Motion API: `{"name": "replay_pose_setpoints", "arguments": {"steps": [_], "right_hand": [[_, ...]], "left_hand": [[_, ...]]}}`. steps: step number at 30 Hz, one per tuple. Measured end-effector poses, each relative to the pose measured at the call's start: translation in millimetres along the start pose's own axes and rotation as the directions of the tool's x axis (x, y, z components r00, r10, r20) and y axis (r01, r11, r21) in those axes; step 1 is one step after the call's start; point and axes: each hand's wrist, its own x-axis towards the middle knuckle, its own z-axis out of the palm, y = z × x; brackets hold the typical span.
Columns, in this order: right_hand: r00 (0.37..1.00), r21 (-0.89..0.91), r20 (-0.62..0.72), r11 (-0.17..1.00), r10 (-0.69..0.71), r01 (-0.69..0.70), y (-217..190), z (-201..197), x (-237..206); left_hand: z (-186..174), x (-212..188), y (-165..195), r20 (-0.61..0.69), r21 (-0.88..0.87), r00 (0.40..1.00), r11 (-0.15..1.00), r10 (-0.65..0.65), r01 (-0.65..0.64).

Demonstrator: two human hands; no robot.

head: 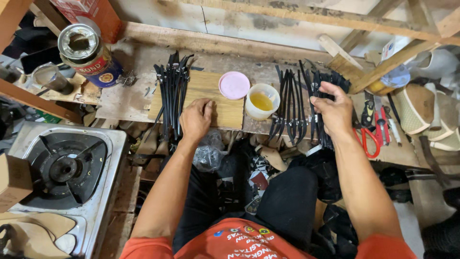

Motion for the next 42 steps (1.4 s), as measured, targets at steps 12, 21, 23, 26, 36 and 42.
{"name": "replay_pose_setpoints", "arguments": {"steps": [12, 21, 23, 26, 36, 42], "right_hand": [[0.985, -0.472, 0.012, 0.868, -0.17, 0.155, 31, 19, -1], [0.958, -0.177, 0.148, 0.946, -0.246, 0.27, 61, 38, -54], [0.954, -0.044, 0.146, 0.962, -0.261, 0.27, 69, 53, -70], [0.981, -0.187, 0.099, 0.965, -0.17, 0.186, 89, 72, -115], [0.961, 0.056, 0.277, 0.998, 0.022, -0.039, 161, 70, -218], [0.961, 0.032, 0.244, 0.989, 0.13, -0.141, 178, 35, -244]], "left_hand": [[20, -6, -12, -0.037, 0.006, 0.998, 0.999, 0.05, -0.05], [34, -1, -39, 0.017, 0.084, 0.999, 0.996, 0.041, -0.043], [35, -3, -41, 0.077, 0.114, 0.997, 0.993, 0.022, -0.031], [42, -13, -35, 0.139, 0.165, 0.988, 0.986, -0.06, 0.036], [13, -20, -45, 0.22, -0.184, 0.975, 0.981, -0.015, 0.057], [-22, -6, -61, -0.115, 0.021, 0.969, 0.975, -0.219, 0.223]]}}
